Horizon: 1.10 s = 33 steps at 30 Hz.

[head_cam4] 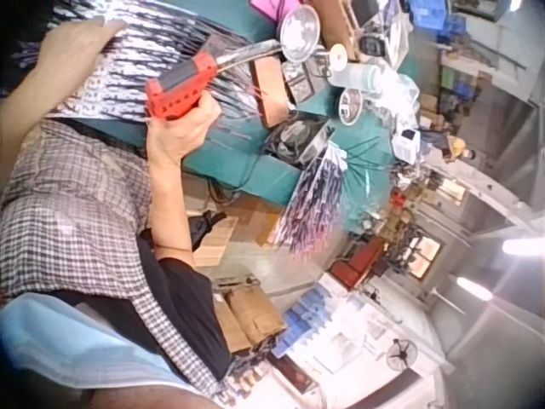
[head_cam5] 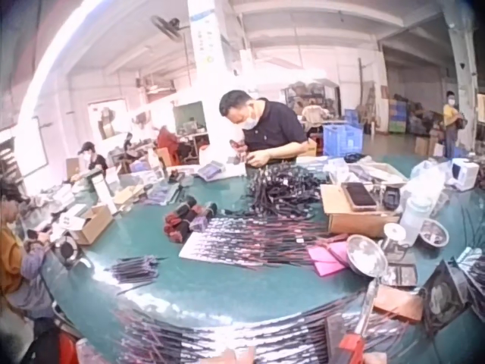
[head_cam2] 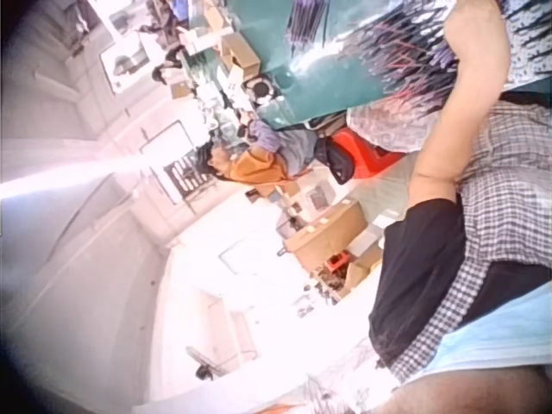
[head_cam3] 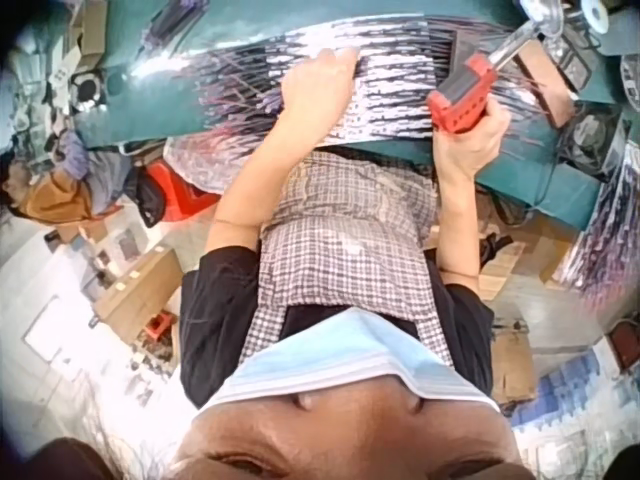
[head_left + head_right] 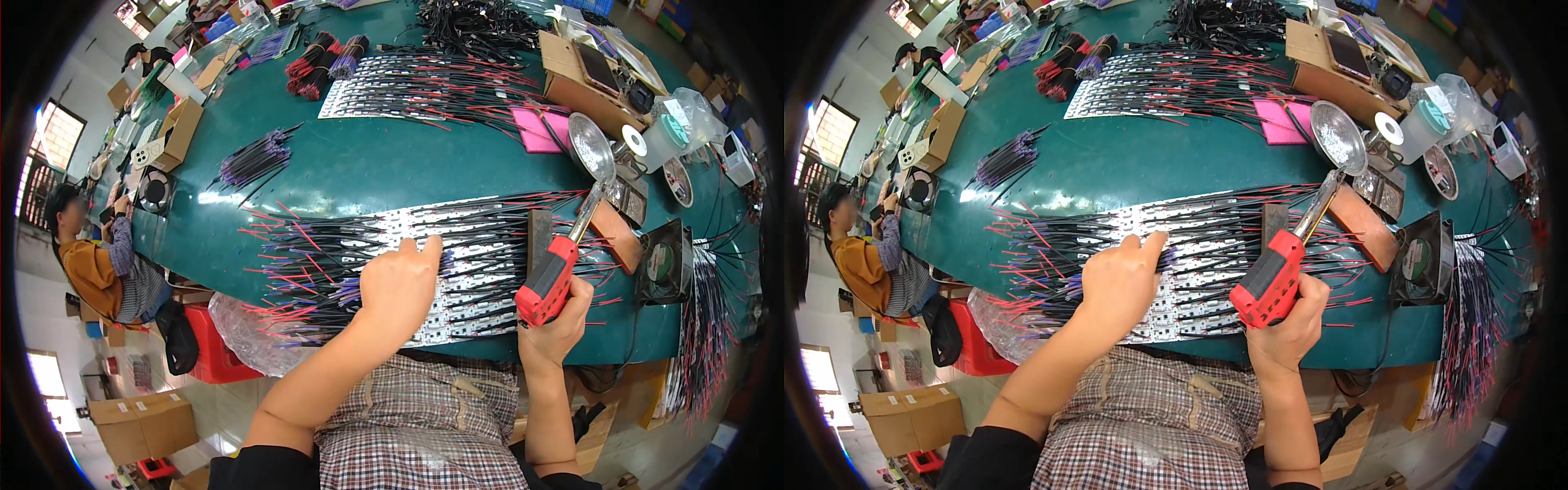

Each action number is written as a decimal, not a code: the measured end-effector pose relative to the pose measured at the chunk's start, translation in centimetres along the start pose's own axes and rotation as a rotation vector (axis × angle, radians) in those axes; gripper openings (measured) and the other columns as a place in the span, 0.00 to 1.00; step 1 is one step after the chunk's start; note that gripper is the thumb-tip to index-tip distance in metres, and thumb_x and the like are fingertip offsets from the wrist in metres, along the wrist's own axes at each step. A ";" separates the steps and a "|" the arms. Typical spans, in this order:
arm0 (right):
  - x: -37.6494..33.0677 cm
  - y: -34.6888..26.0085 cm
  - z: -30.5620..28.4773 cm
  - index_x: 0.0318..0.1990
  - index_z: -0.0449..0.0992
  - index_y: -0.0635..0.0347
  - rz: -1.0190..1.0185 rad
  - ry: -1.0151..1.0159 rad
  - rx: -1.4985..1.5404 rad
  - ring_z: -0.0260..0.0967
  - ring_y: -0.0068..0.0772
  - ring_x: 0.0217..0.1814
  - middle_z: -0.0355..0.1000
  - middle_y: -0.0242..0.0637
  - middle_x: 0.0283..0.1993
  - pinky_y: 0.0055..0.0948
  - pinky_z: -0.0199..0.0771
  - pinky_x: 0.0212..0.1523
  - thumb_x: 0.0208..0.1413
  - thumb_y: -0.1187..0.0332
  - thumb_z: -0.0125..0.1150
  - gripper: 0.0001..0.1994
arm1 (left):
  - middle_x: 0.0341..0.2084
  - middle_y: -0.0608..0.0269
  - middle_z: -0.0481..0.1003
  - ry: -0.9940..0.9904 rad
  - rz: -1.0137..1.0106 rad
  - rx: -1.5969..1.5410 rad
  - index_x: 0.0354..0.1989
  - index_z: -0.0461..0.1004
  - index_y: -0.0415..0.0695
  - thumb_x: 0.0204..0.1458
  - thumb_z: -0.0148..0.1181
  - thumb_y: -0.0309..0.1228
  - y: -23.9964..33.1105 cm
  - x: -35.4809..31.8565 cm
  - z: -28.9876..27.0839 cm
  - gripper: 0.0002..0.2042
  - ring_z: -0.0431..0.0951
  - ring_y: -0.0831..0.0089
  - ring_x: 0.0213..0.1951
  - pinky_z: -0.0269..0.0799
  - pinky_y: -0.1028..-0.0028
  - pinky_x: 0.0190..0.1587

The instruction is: The person aligns wires on circuit board strips by hand and solders the wire connections to the boards using a soldering iron.

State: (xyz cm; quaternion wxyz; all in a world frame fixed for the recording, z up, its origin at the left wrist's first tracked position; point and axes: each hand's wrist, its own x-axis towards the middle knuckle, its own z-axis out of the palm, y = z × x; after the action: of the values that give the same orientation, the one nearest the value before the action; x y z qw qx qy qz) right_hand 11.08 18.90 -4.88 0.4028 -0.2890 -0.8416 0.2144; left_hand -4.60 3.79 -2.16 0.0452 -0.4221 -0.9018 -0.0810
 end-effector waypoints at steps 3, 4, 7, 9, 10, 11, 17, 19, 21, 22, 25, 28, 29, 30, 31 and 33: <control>0.1 0.2 0.0 0.51 0.66 0.62 -0.023 0.007 -0.007 0.69 0.49 0.43 0.67 0.42 0.43 0.40 0.72 0.44 0.37 0.78 0.73 0.30 | 0.28 0.59 0.75 0.019 -0.044 0.047 0.53 0.74 0.51 0.38 0.72 0.29 -0.3 -0.1 0.5 0.28 0.79 0.61 0.25 0.75 0.64 0.27; 0.1 0.3 0.0 0.51 0.66 0.61 -0.043 0.009 -0.021 0.69 0.50 0.43 0.67 0.43 0.43 0.42 0.72 0.42 0.38 0.76 0.76 0.31 | 0.28 0.60 0.75 0.026 -0.055 0.012 0.55 0.74 0.52 0.37 0.72 0.28 -0.6 -0.2 0.7 0.30 0.79 0.61 0.25 0.75 0.64 0.28; -0.4 1.0 0.1 0.52 0.65 0.62 -0.091 0.057 -0.008 0.68 0.49 0.42 0.68 0.43 0.43 0.42 0.71 0.42 0.38 0.76 0.75 0.31 | 0.28 0.60 0.74 0.036 -0.025 -0.036 0.59 0.73 0.53 0.36 0.73 0.28 -1.3 -0.6 0.9 0.34 0.79 0.62 0.25 0.75 0.65 0.28; -0.3 1.1 0.1 0.53 0.64 0.63 -0.108 0.069 -0.005 0.67 0.49 0.42 0.68 0.43 0.43 0.42 0.70 0.42 0.39 0.76 0.75 0.31 | 0.28 0.61 0.74 0.038 0.014 -0.049 0.61 0.72 0.53 0.36 0.73 0.28 -1.5 -0.8 1.1 0.36 0.79 0.62 0.25 0.75 0.66 0.28; -0.2 1.1 0.1 0.53 0.64 0.63 -0.125 0.081 0.000 0.67 0.49 0.42 0.68 0.43 0.42 0.42 0.70 0.41 0.40 0.77 0.74 0.31 | 0.28 0.61 0.74 0.041 0.030 -0.049 0.63 0.71 0.52 0.35 0.73 0.28 -1.7 -0.8 1.4 0.38 0.79 0.62 0.25 0.75 0.66 0.28; -0.2 1.0 0.0 0.53 0.64 0.63 -0.127 0.080 0.000 0.67 0.49 0.42 0.68 0.43 0.42 0.42 0.70 0.41 0.40 0.77 0.74 0.31 | 0.27 0.61 0.73 0.044 0.045 -0.050 0.64 0.69 0.51 0.35 0.73 0.28 -1.7 -0.9 1.5 0.39 0.79 0.62 0.25 0.75 0.66 0.28; -0.7 1.3 0.1 0.52 0.65 0.64 -0.157 0.122 -0.001 0.67 0.47 0.41 0.67 0.42 0.42 0.41 0.69 0.42 0.42 0.77 0.72 0.28 | 0.29 0.61 0.75 -0.020 -0.176 -0.075 0.64 0.69 0.48 0.37 0.74 0.29 -0.5 -0.6 0.7 0.38 0.80 0.62 0.26 0.76 0.66 0.28; -0.6 1.4 -0.2 0.55 0.62 0.64 -0.167 0.069 -0.014 0.67 0.45 0.41 0.66 0.44 0.43 0.39 0.68 0.44 0.50 0.66 0.77 0.31 | 0.30 0.60 0.75 -0.024 -0.157 -0.067 0.62 0.71 0.47 0.38 0.74 0.31 -0.5 -0.4 0.7 0.36 0.81 0.61 0.27 0.76 0.66 0.29; -0.7 1.4 -0.2 0.55 0.62 0.64 -0.156 0.060 -0.011 0.67 0.45 0.41 0.66 0.44 0.43 0.39 0.68 0.44 0.50 0.65 0.77 0.31 | 0.30 0.58 0.75 -0.014 -0.017 -0.062 0.59 0.72 0.47 0.38 0.74 0.32 -0.7 -0.5 0.9 0.34 0.80 0.61 0.26 0.76 0.65 0.29; -0.7 1.3 -0.1 0.55 0.62 0.64 -0.140 0.050 -0.007 0.67 0.45 0.41 0.66 0.43 0.43 0.39 0.69 0.44 0.50 0.65 0.77 0.31 | 0.30 0.58 0.75 -0.004 -0.002 -0.038 0.57 0.73 0.47 0.38 0.74 0.32 -0.5 -0.4 0.8 0.32 0.80 0.61 0.26 0.76 0.65 0.28; -0.5 1.1 -0.1 0.54 0.62 0.64 -0.143 0.029 -0.023 0.68 0.45 0.42 0.66 0.43 0.43 0.39 0.69 0.44 0.49 0.66 0.77 0.31 | 0.30 0.58 0.75 0.033 -0.056 -0.048 0.57 0.74 0.48 0.38 0.74 0.32 -0.3 0.4 1.4 0.32 0.80 0.60 0.25 0.76 0.65 0.27; -0.5 1.1 0.0 0.53 0.63 0.63 -0.129 0.017 -0.024 0.68 0.45 0.42 0.66 0.42 0.44 0.38 0.70 0.45 0.46 0.71 0.77 0.30 | 0.30 0.58 0.75 0.001 -0.067 -0.029 0.59 0.72 0.45 0.39 0.73 0.33 -0.2 0.4 1.7 0.33 0.80 0.61 0.25 0.76 0.65 0.26; -0.3 1.1 0.1 0.53 0.63 0.63 -0.132 0.020 -0.023 0.68 0.45 0.42 0.66 0.42 0.44 0.38 0.70 0.45 0.46 0.71 0.77 0.30 | 0.31 0.57 0.76 -0.012 -0.070 -0.035 0.60 0.71 0.44 0.40 0.73 0.33 -0.1 0.5 1.6 0.34 0.80 0.61 0.25 0.76 0.65 0.26; -0.3 1.0 0.1 0.53 0.64 0.63 -0.122 0.014 -0.015 0.68 0.44 0.42 0.66 0.42 0.44 0.37 0.70 0.45 0.45 0.72 0.77 0.30 | 0.31 0.56 0.76 -0.020 -0.072 -0.024 0.61 0.70 0.41 0.41 0.71 0.35 -0.2 0.5 1.6 0.34 0.80 0.61 0.25 0.77 0.66 0.27; -0.2 0.9 0.2 0.52 0.65 0.62 -0.113 0.008 -0.007 0.68 0.44 0.42 0.66 0.41 0.44 0.37 0.71 0.45 0.43 0.74 0.76 0.29 | 0.31 0.56 0.76 -0.018 -0.073 -0.024 0.61 0.70 0.41 0.41 0.71 0.35 -0.1 0.6 1.5 0.34 0.80 0.61 0.25 0.77 0.66 0.27; -0.2 1.0 0.2 0.52 0.65 0.62 -0.114 0.011 -0.002 0.68 0.44 0.42 0.66 0.41 0.44 0.36 0.71 0.44 0.43 0.75 0.75 0.29 | 0.30 0.55 0.77 -0.039 -0.101 -0.043 0.62 0.69 0.40 0.43 0.69 0.35 0.1 1.0 1.4 0.34 0.81 0.60 0.25 0.78 0.65 0.27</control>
State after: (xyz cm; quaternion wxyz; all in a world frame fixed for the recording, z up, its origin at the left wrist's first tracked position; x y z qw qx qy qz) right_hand 11.30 19.49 -5.74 0.4187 -0.2422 -0.8547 0.1885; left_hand -5.18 4.80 -3.39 0.0141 -0.3786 -0.9206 -0.0944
